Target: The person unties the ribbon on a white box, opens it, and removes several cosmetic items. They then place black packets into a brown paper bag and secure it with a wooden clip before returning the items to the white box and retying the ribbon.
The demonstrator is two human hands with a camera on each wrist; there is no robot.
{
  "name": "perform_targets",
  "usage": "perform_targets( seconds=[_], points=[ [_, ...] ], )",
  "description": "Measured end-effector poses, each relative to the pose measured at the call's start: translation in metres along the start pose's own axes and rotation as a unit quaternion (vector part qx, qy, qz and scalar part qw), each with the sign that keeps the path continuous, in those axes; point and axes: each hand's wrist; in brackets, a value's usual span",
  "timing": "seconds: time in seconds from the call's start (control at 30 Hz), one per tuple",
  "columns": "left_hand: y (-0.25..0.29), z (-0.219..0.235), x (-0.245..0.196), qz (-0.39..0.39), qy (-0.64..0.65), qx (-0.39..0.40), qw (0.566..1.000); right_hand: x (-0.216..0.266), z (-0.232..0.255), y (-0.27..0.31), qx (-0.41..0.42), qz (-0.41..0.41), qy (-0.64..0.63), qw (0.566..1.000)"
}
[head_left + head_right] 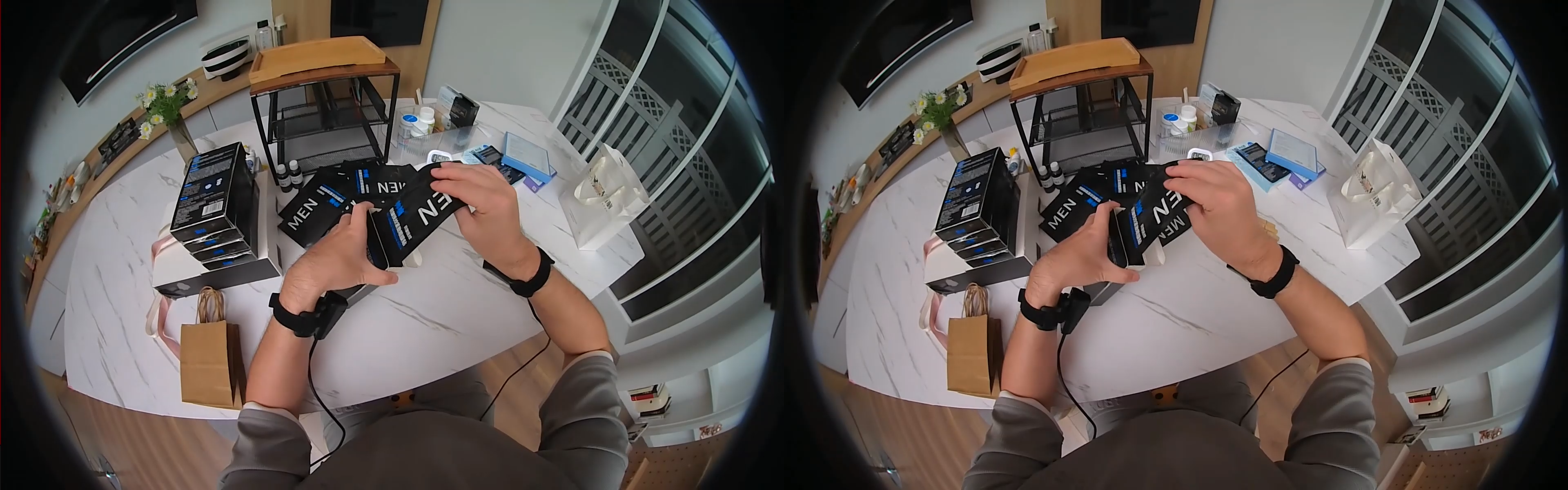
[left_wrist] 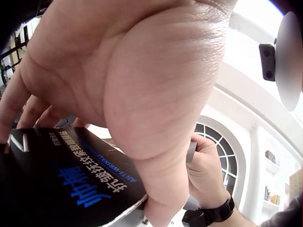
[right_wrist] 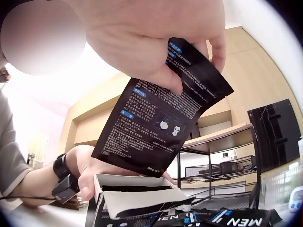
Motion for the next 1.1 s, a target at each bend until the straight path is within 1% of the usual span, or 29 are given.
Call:
perform_targets(
  seconds=[0.17,0.37,0.47,0.5,0.53,0.57,0.6,0.63,0.7,0.77,0.83,0.87,0.9,0.93,0.97,1.03,1.07,1.1],
  points=[
    [0.001,0.000,0.000,-0.011,0.008,-0.001,1.000,-0.003,-0.008,-0.001,0.011,0.010,-0.010,1.000],
    [0.002,0.003,0.000,-0.014,0.012,0.003,1.000,-0.006,-0.011,-0.002,0.039,0.040,0.019,0.998],
    [0.002,0.002,-0.001,-0.013,0.013,-0.002,1.000,0.004,-0.014,-0.001,0.141,0.154,0.092,0.974],
    [0.002,0.001,-0.001,-0.012,0.015,-0.010,1.000,0.011,-0.014,-0.001,0.141,0.154,0.092,0.974],
    [0.001,0.000,0.000,-0.012,0.014,-0.010,1.000,0.022,-0.012,-0.004,0.125,0.111,0.097,0.981],
    [-0.001,-0.003,0.003,-0.030,0.024,-0.027,0.999,0.027,-0.012,-0.006,0.109,0.068,0.101,0.987],
    [-0.001,-0.005,0.004,-0.048,0.034,-0.044,0.997,0.022,-0.008,-0.006,0.086,0.037,0.095,0.991],
    [0.000,-0.005,0.004,-0.047,0.034,-0.044,0.997,0.014,-0.008,-0.005,0.086,0.038,0.094,0.991],
    [0.001,-0.002,0.001,-0.034,0.043,-0.026,0.998,-0.005,-0.013,-0.001,0.011,-0.049,0.088,0.995],
    [0.001,-0.003,0.001,-0.046,0.049,-0.032,0.997,-0.014,-0.022,-0.002,-0.007,-0.055,0.078,0.995],
    [0.000,-0.004,0.001,-0.069,0.056,-0.040,0.995,-0.029,-0.038,-0.001,-0.007,-0.116,-0.008,0.993],
    [0.000,-0.006,0.002,-0.086,0.067,-0.050,0.993,-0.033,-0.046,-0.003,-0.015,-0.078,-0.026,0.997],
    [0.000,-0.006,0.002,-0.103,0.078,-0.061,0.990,-0.031,-0.053,-0.002,0.009,-0.140,-0.043,0.989],
    [0.001,-0.002,0.000,-0.073,0.086,-0.036,0.993,-0.030,-0.061,-0.003,0.033,-0.205,-0.069,0.976],
    [0.000,-0.002,0.001,-0.074,0.092,-0.031,0.993,-0.030,-0.069,-0.003,0.057,-0.269,-0.094,0.957],
    [0.001,0.003,0.001,-0.071,0.106,-0.020,0.992,-0.032,-0.080,-0.003,0.086,-0.306,-0.161,0.934],
    [0.002,0.008,0.001,-0.055,0.116,0.010,0.992,-0.033,-0.084,-0.003,0.114,-0.333,-0.195,0.916],
    [0.003,0.008,0.004,-0.052,0.111,0.010,0.992,-0.032,-0.085,-0.003,0.131,-0.341,-0.224,0.904]
  ],
)
Point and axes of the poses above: each hand's wrist, its own y-axis away from the middle knuckle, its own z-axis out of the back of the hand, x = y × z, and after that the axes turned 15 degrees about -y, right-handed
